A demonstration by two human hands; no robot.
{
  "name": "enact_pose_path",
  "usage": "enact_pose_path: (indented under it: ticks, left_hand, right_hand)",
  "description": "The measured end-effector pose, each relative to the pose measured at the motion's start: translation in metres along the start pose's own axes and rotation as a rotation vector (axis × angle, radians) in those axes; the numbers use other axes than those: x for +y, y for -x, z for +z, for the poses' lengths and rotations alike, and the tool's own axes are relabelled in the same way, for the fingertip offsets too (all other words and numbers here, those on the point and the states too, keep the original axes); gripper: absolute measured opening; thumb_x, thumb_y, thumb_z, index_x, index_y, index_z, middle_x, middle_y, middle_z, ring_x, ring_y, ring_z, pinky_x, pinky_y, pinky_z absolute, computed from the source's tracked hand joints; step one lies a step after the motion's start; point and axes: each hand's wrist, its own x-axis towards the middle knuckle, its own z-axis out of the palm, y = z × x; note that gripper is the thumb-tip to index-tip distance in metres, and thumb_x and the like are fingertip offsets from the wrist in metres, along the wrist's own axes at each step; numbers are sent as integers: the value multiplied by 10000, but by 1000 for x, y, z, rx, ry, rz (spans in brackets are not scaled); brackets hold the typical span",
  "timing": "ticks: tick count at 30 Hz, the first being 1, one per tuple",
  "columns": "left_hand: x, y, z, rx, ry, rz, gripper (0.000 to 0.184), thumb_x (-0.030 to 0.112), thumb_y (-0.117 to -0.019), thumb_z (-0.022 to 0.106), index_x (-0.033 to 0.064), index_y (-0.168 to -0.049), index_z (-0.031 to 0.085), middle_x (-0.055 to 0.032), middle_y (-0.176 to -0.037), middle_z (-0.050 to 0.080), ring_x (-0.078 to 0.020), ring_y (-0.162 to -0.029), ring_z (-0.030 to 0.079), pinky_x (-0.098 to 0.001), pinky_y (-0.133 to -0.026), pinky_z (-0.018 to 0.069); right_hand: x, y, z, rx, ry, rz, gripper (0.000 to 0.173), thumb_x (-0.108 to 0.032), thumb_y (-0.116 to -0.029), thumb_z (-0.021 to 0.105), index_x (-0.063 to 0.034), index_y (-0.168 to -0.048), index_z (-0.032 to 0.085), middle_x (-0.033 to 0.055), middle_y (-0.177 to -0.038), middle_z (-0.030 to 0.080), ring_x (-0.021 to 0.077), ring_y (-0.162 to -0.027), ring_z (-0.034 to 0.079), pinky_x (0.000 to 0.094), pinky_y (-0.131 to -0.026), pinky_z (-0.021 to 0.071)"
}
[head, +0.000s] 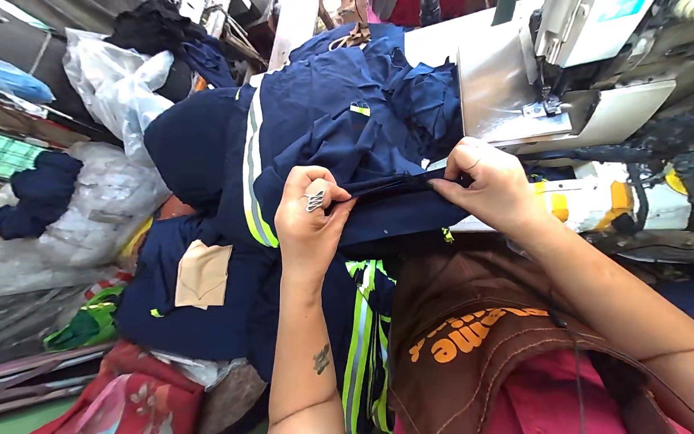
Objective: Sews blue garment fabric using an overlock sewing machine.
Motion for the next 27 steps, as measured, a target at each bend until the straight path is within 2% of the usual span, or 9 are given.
enact_pose_path:
  ticks: [4, 8, 10, 12, 14, 16, 19, 23, 27]
  left_hand:
    - [14, -24, 11, 2, -134, 22, 287, 53, -911, 750, 35, -1196, 717, -107, -1017, 613, -151, -922, 610, -246, -816, 514]
    - [20, -80, 51, 51, -127, 35, 98, 152, -950, 721, 78, -1005, 752, -138, -1009, 595, -224, -943, 571, -359, -857, 455]
    - [21, -115, 88, 16, 87, 25, 117, 118, -967, 663, 38, -1007, 738, -150, -1122, 646, -221, -1110, 592, -373, -996, 461]
    - [29, -141, 140, -59, 250, -96, 183, 73, -992, 576, -11, -1077, 715, -137, -1126, 699, -181, -1117, 644, -354, -1008, 506]
    - [44, -152, 188, -185, 211, -227, 221, 46, -1003, 534, -6, -1139, 699, -160, -1129, 708, -245, -1093, 672, -441, -977, 525]
    - [57, -145, 220, -322, 84, -267, 215, 44, -986, 543, 44, -1139, 694, -151, -1109, 701, -305, -1070, 678, -531, -914, 538]
    - [68, -128, 234, -352, 60, -260, 229, 65, -921, 636, 36, -1146, 666, -143, -1024, 708, -303, -962, 691, -524, -839, 551]
    - [71, -132, 238, -349, 126, -337, 361, 63, -865, 692, 13, -1208, 591, -115, -912, 685, -248, -845, 668, -447, -769, 544]
    - [68, -153, 253, -326, 100, -425, 317, 54, -858, 703, 23, -1149, 581, -120, -986, 673, -236, -943, 666, -435, -841, 540]
  right_hand:
    - [-1, 2, -10, 130, 101, 43, 180, -144, -952, 699, -3, -883, 613, 116, -719, 608, 219, -626, 597, 361, -543, 469]
    - [14, 6, -31, 229, 180, 70, 226, -161, -1012, 643, 1, -1164, 689, 109, -742, 657, 216, -605, 612, 368, -557, 511]
    - [27, 14, -44, 226, 158, 138, 215, -166, -1020, 628, -27, -1148, 732, 121, -919, 749, 199, -790, 717, 366, -727, 586]
    - [42, 28, -58, 192, -16, 300, 213, -145, -1011, 628, -28, -1156, 732, 91, -1043, 753, 112, -931, 716, 291, -872, 581]
    - [53, 48, -70, 182, -246, 490, 179, -104, -995, 645, -39, -1152, 701, 35, -992, 735, 42, -846, 690, 234, -796, 588]
    - [61, 73, -75, 207, -468, 669, 179, -62, -971, 663, -43, -1146, 697, 14, -843, 709, 55, -701, 647, 254, -670, 571]
    - [62, 102, -82, 233, -701, 869, 187, -3, -939, 652, -29, -1114, 713, 15, -843, 721, 62, -730, 669, 251, -711, 586]
    - [61, 105, -88, 277, -809, 915, 182, 19, -941, 640, -24, -1105, 706, 19, -876, 735, 64, -779, 690, 247, -748, 594]
    - [74, 89, -87, 306, -757, 830, 197, -9, -968, 636, -37, -1151, 701, 36, -876, 734, 83, -763, 690, 270, -723, 597]
